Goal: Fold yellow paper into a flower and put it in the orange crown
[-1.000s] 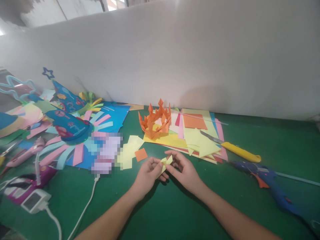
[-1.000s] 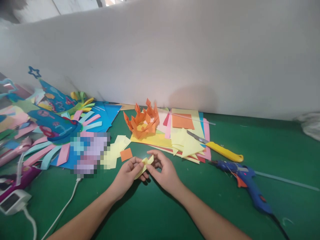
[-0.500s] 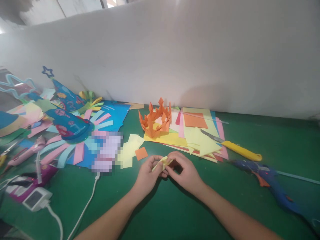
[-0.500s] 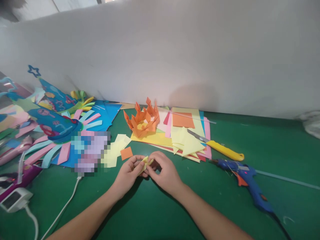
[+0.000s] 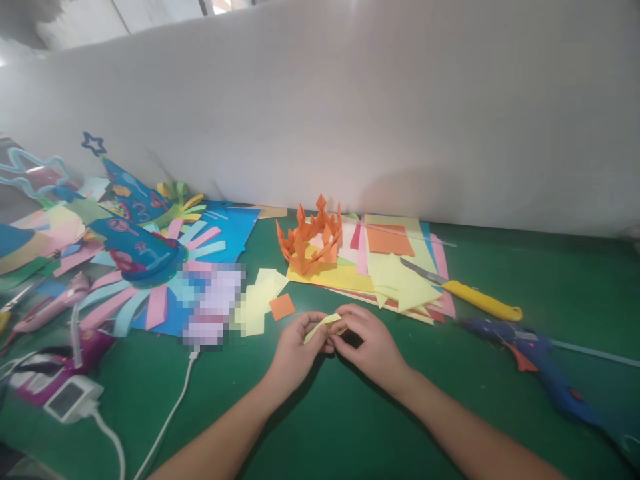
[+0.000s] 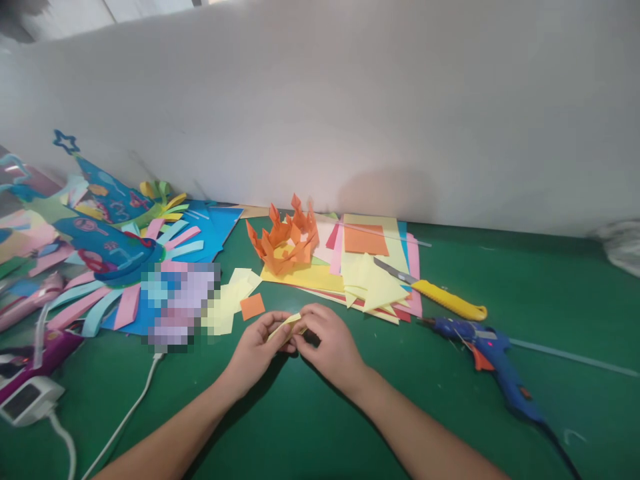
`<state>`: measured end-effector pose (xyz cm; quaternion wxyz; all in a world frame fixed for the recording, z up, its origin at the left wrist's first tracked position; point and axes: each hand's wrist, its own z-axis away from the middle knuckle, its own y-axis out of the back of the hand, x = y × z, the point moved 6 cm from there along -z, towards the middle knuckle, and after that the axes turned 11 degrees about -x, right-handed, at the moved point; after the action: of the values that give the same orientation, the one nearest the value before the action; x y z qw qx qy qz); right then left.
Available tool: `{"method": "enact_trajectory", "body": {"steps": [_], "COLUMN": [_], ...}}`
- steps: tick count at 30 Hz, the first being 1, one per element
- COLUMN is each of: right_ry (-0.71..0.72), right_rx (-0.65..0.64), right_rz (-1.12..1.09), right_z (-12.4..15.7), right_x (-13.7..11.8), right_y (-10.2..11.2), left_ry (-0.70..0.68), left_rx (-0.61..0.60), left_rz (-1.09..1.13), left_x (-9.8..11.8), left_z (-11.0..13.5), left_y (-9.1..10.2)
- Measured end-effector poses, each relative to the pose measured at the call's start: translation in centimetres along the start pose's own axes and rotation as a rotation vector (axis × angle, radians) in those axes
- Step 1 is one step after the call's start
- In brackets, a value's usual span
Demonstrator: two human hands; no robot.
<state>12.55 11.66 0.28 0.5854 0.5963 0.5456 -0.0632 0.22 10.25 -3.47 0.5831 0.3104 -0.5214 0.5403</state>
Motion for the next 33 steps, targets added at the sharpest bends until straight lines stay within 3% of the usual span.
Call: {"method": "enact_trajectory", "body": {"steps": [7,17,28,33], "right_ry": [0.039,-0.026,-0.009,0.005], "right_rx": [0.006,0.061,0.105,0.074], "right_rz": [0.025,-0.018,0.143,0.183], "right_z": [-0.1,-0.1,0.1,0.1], "right_x": [-0.1,-0.1,-0.3,-0.6], "right_y": [0.2,1.0,1.0,0.7], "left_ry": [0.0,0.007,-0.128,-0.131], "left_rx": [0.014,0.101,0.099,0.081], "left_rz": [0.022,0.156,-0.276,-0.31], "left_x": [-0.2,0.2,0.9,0.8], "left_z": [0.0,-0.1,0.2,0.1], "left_y": [0.1,0.5,1.0,1.0]}}
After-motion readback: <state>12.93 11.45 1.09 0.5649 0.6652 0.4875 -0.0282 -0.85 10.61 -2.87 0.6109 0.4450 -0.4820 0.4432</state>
